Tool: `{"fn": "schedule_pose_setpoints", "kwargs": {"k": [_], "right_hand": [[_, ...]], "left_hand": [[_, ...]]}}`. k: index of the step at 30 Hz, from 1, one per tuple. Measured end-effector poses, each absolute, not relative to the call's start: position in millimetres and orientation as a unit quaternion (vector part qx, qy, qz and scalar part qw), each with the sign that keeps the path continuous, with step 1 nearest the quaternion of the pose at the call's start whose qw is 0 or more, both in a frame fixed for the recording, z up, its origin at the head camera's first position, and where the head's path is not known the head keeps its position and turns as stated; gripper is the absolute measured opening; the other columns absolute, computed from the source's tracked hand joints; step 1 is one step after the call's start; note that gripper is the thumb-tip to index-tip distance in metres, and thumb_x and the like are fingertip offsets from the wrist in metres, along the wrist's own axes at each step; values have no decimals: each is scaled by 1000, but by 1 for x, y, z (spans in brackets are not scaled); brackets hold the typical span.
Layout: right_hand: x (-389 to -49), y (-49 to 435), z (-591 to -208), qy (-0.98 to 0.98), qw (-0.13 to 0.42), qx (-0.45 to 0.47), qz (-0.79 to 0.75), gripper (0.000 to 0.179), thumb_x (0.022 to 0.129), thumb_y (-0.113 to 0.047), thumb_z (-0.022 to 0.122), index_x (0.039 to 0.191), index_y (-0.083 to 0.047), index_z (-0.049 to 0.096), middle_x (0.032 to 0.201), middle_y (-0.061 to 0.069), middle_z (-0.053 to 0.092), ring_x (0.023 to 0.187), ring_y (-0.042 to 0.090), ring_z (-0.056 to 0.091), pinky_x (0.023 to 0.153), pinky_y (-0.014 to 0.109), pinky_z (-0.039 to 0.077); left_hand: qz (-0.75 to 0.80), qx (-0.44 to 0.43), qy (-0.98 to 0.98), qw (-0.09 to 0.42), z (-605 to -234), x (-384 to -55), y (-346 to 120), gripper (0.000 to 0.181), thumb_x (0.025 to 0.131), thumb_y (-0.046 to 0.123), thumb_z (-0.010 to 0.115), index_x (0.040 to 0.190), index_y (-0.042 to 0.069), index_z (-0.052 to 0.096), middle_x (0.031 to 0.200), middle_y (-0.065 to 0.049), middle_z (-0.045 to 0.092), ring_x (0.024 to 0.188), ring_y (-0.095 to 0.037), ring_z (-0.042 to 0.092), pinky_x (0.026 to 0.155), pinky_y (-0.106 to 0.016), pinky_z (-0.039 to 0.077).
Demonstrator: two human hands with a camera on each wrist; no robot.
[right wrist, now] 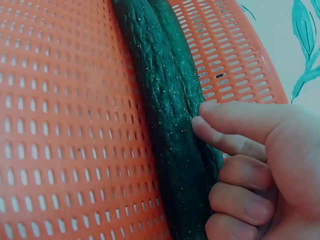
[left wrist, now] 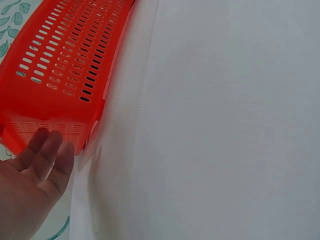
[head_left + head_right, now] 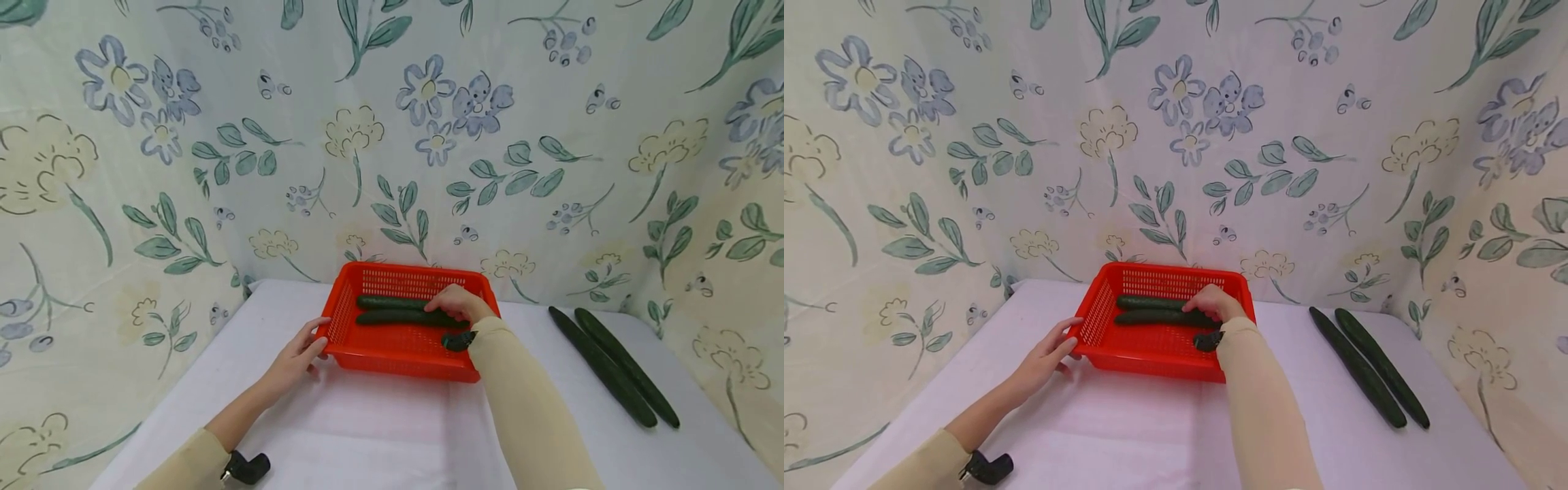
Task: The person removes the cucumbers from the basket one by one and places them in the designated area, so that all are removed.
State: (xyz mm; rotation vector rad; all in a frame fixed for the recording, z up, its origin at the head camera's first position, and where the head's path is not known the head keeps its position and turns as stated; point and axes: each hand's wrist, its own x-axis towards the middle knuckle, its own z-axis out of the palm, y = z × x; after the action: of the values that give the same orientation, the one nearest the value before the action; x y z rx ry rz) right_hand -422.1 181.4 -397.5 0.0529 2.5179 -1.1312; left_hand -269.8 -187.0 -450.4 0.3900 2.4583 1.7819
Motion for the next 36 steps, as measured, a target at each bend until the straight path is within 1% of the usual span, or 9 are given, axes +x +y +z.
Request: {"fn": "schedule_pose_setpoints", "kwargs": {"k": [3,7,10,13,17,27,32,34,36], "right_hand": [[-420,180,-398,904,188,14,-383,36,85,-33,78,66,-17,52,60,-1,39,58,19,41,54,28,32],[-418,179,-398,914,191,-1,-359,17,86,-30,77,85,-14,75,69,1,53,72,22,51,60,29,36],[-417,180,-397,918,197,-19,-345,21,87,-27,77,103,-14,80,77,3,58,74,23,51,62,29,36],[-416,181,-397,918,209,-38,-336,28,88,-26,76,113,-13,77,70,0,50,64,19,45,60,29,34],[-417,185,-398,914,227,-50,-333,32,88,-28,76,117,-16,77,60,-4,38,54,15,38,55,26,32],[-421,188,-400,888,282,-41,-362,33,87,-29,76,118,-17,77,58,-5,37,50,12,33,49,23,30],[-418,183,-398,917,227,-130,-302,27,84,-25,80,109,-14,80,94,-6,72,84,12,57,77,27,50],[-417,182,-398,921,213,-140,-296,25,84,-24,80,107,-14,81,114,-1,74,104,16,58,94,34,49],[-417,183,-399,920,207,-133,-304,24,84,-24,80,106,-15,81,119,3,72,111,21,57,100,41,48]], "left_hand": [[580,124,804,40,-451,-270,-187,51,105,33,53,153,31,35,120,-14,59,107,-34,59,77,-39,59],[583,120,803,39,-451,-269,-185,51,105,30,52,153,30,35,120,-14,60,106,-34,60,77,-39,59],[581,124,803,41,-451,-270,-185,50,106,28,51,153,29,35,121,-16,60,106,-35,59,77,-39,59],[581,121,804,42,-452,-270,-184,50,106,29,51,153,30,35,121,-15,60,106,-35,59,77,-39,59],[583,116,803,40,-451,-270,-184,49,106,31,52,152,32,36,119,-14,61,106,-34,60,78,-39,59],[580,126,804,37,-449,-270,-183,50,107,29,49,154,29,33,119,-14,61,107,-37,59,80,-43,59],[578,127,805,38,-448,-268,-182,51,107,28,49,155,28,31,120,-15,60,108,-37,59,80,-43,59],[577,129,806,39,-447,-267,-182,51,107,28,48,155,28,31,121,-15,60,108,-37,58,80,-43,59],[577,130,805,40,-447,-267,-182,52,107,30,49,155,29,31,120,-15,60,108,-37,58,81,-43,59]]}}
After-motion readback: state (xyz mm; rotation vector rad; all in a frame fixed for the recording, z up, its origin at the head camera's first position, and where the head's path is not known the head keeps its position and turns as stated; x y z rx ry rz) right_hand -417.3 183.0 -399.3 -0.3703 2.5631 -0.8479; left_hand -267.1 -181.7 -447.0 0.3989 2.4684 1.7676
